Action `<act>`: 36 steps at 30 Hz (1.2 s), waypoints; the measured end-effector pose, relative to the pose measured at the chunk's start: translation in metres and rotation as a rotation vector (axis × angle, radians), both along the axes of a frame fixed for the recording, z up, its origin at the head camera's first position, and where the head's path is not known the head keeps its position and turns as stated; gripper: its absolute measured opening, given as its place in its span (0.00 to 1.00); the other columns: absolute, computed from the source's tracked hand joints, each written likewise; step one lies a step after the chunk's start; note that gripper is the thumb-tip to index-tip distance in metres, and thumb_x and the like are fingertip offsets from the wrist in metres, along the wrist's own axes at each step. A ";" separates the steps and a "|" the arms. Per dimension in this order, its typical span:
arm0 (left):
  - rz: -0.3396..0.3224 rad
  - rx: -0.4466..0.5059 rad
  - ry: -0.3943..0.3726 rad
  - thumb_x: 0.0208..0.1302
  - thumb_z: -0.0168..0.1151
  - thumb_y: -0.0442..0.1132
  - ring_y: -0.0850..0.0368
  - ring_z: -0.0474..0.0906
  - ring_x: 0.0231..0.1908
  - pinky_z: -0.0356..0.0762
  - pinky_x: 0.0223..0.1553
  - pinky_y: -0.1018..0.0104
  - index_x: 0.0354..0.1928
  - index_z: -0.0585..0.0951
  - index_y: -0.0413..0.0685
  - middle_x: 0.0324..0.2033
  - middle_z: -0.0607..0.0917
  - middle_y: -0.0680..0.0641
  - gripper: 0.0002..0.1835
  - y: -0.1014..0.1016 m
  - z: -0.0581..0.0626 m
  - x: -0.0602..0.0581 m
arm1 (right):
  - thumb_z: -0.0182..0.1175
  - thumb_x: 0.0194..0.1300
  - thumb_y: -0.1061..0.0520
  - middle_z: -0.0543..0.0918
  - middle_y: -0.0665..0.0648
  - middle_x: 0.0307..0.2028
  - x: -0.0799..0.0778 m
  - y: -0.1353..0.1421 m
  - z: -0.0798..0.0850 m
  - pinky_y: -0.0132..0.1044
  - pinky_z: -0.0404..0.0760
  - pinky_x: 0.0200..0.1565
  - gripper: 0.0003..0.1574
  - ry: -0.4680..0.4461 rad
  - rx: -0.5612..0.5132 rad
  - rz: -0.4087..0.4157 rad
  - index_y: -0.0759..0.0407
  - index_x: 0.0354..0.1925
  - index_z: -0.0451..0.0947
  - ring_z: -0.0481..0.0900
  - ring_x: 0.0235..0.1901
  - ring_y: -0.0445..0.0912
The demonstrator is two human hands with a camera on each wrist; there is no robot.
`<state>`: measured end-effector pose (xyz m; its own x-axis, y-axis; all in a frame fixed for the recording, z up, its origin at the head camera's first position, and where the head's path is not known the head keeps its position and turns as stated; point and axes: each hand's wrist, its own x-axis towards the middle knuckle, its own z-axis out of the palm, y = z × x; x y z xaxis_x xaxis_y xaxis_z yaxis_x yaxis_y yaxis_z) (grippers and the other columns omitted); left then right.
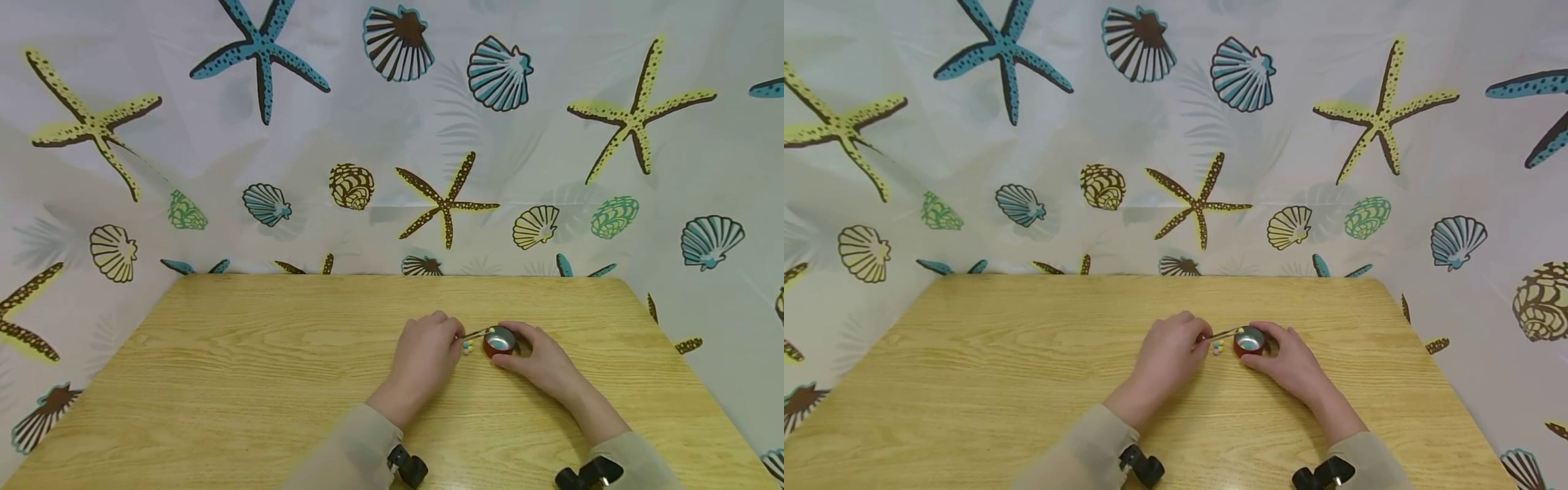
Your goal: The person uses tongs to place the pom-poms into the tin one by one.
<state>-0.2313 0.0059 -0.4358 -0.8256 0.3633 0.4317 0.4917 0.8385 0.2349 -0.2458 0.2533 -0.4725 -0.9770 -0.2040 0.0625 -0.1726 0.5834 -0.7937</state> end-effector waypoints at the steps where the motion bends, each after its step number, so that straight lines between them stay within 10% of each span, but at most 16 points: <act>1: -0.004 -0.002 -0.003 0.75 0.74 0.40 0.56 0.85 0.38 0.77 0.41 0.58 0.45 0.92 0.52 0.38 0.88 0.54 0.02 0.001 -0.001 0.000 | 0.77 0.72 0.44 0.78 0.66 0.73 0.000 0.000 0.000 0.67 0.64 0.75 0.44 -0.001 0.002 -0.001 0.58 0.77 0.75 0.70 0.76 0.65; 36: -0.006 -0.054 0.010 0.74 0.76 0.42 0.56 0.85 0.37 0.78 0.39 0.59 0.44 0.93 0.53 0.37 0.87 0.54 0.03 0.005 -0.009 0.002 | 0.77 0.72 0.47 0.78 0.67 0.72 0.000 0.000 0.000 0.67 0.65 0.75 0.44 -0.010 -0.002 0.001 0.58 0.78 0.74 0.71 0.75 0.66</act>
<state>-0.2292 0.0110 -0.4453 -0.8190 0.3916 0.4194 0.4992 0.8467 0.1843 -0.2463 0.2528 -0.4728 -0.9774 -0.2047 0.0531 -0.1651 0.5820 -0.7963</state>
